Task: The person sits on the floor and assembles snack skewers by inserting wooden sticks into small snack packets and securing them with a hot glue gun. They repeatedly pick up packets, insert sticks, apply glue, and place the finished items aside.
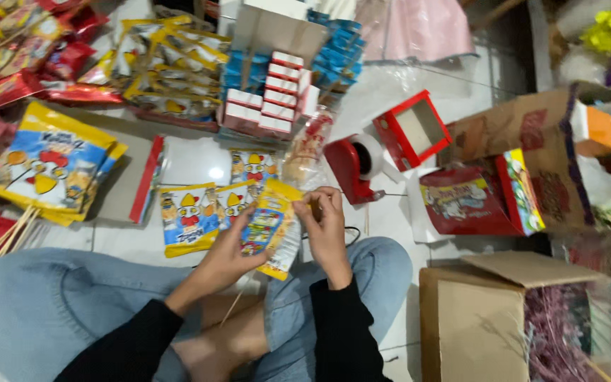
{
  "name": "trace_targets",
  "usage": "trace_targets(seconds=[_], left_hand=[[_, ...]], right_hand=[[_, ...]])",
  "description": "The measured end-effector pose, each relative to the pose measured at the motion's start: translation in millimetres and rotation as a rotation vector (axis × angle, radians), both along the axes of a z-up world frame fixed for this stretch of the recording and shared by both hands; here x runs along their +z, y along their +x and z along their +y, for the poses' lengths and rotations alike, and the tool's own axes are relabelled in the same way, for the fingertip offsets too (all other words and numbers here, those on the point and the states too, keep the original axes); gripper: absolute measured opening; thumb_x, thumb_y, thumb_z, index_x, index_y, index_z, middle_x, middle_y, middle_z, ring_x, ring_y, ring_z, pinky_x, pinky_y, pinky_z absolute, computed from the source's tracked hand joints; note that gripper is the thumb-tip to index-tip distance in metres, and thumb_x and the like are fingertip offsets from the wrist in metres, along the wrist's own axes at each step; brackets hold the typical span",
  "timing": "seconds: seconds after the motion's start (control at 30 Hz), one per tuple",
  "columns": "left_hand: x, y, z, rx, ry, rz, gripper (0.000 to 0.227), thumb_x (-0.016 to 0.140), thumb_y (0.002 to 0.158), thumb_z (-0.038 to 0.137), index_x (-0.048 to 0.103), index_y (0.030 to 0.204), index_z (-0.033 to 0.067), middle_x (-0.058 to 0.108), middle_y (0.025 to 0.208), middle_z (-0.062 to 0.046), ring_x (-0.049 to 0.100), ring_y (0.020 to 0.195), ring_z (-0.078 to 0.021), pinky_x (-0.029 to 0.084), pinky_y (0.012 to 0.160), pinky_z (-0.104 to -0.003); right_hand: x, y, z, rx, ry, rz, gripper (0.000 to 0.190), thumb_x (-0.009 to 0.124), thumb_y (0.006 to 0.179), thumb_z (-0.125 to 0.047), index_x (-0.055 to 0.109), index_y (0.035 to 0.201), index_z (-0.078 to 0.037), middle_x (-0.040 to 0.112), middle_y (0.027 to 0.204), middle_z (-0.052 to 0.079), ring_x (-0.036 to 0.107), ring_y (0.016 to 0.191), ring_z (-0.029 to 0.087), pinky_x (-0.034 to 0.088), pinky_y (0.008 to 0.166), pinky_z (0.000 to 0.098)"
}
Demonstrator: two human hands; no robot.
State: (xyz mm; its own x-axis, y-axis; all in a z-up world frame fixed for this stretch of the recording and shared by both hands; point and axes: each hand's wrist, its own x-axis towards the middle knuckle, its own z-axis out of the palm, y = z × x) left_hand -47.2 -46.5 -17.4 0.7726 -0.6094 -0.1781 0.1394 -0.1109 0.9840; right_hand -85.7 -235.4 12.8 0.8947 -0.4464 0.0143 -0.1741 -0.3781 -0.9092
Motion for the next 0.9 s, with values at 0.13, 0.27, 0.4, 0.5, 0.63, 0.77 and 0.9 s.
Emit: trace_targets(seconds=[0.13, 0.27, 0.4, 0.5, 0.63, 0.77, 0.9], left_hand=[[-11.1, 1.7, 6.0, 0.056, 0.095, 0.127, 0.089, 0.081, 0.061, 0.009, 0.039, 0.139, -0.001, 0.057, 0.117, -0.035, 0.059, 0.109, -0.0454, 0.05, 0.089, -0.051], [-14.0, 11.7, 10.7, 0.118, 0.184, 0.231, 0.086, 0.08, 0.064, 0.012, 0.038, 0.139, 0.0049, 0.06, 0.118, -0.019, 0.06, 0.105, -0.0285, 0.049, 0.091, -0.039], [18.4, 13.0, 3.4, 0.197, 0.202, 0.396, 0.084, 0.074, 0.067, 0.005, 0.034, 0.141, 0.0058, 0.058, 0.126, -0.01, 0.059, 0.105, -0.0194, 0.046, 0.094, -0.032], [7.8, 14.3, 4.4, 0.223, 0.294, 0.369, 0.088, 0.076, 0.065, 0.008, 0.034, 0.143, 0.0047, 0.059, 0.122, -0.01, 0.056, 0.101, -0.0176, 0.044, 0.091, -0.03], [6.5, 14.9, 2.2, 0.263, 0.26, 0.403, 0.068, 0.072, 0.07, 0.0, 0.041, 0.131, 0.0056, 0.064, 0.113, -0.015, 0.061, 0.094, -0.0237, 0.051, 0.083, -0.037], [14.8, 14.1, -3.0, 0.332, 0.23, 0.42, 0.063, 0.07, 0.07, -0.005, 0.045, 0.127, 0.0039, 0.063, 0.114, -0.015, 0.061, 0.096, -0.0237, 0.051, 0.087, -0.037], [5.6, 14.8, -1.1, 0.331, 0.261, 0.44, 0.065, 0.07, 0.07, -0.005, 0.043, 0.128, 0.0039, 0.062, 0.116, -0.015, 0.06, 0.098, -0.024, 0.051, 0.086, -0.039]], right_hand=[[35.5, -18.2, -53.4, -0.071, -0.256, 0.037, 0.03, 0.071, 0.087, -0.025, 0.055, 0.101, -0.004, 0.051, 0.103, 0.016, 0.057, 0.102, 0.038, 0.049, 0.087, 0.0441], [6.3, -35.9, -158.4, -0.108, -0.354, 0.164, 0.022, 0.057, 0.095, -0.025, 0.062, 0.107, -0.007, 0.058, 0.105, 0.013, 0.059, 0.101, 0.029, 0.048, 0.084, 0.0375], [-74.8, -44.3, -249.6, 0.054, -0.384, 0.402, 0.031, 0.054, 0.093, -0.033, 0.065, 0.115, -0.013, 0.056, 0.107, 0.014, 0.06, 0.102, 0.025, 0.045, 0.093, 0.0302], [-78.9, -30.7, -251.3, 0.159, -0.2, 0.345, 0.033, 0.057, 0.091, -0.031, 0.07, 0.103, -0.003, 0.072, 0.104, 0.01, 0.065, 0.093, 0.017, 0.048, 0.081, 0.0302], [-62.5, -27.2, -237.5, 0.083, -0.03, 0.41, 0.015, 0.066, 0.088, -0.027, 0.068, 0.088, -0.012, 0.066, 0.092, 0.0, 0.06, 0.087, 0.011, 0.045, 0.078, 0.0259], [-75.4, -29.0, -240.0, -0.002, -0.101, 0.29, 0.01, 0.076, 0.081, -0.024, 0.072, 0.083, -0.016, 0.053, 0.089, 0.0, 0.051, 0.083, 0.013, 0.041, 0.074, 0.0239], [-71.1, -35.5, -233.7, -0.037, -0.04, 0.22, 0.011, 0.075, 0.081, -0.019, 0.071, 0.085, -0.009, 0.053, 0.092, 0.004, 0.055, 0.084, 0.014, 0.057, 0.063, 0.0236]])
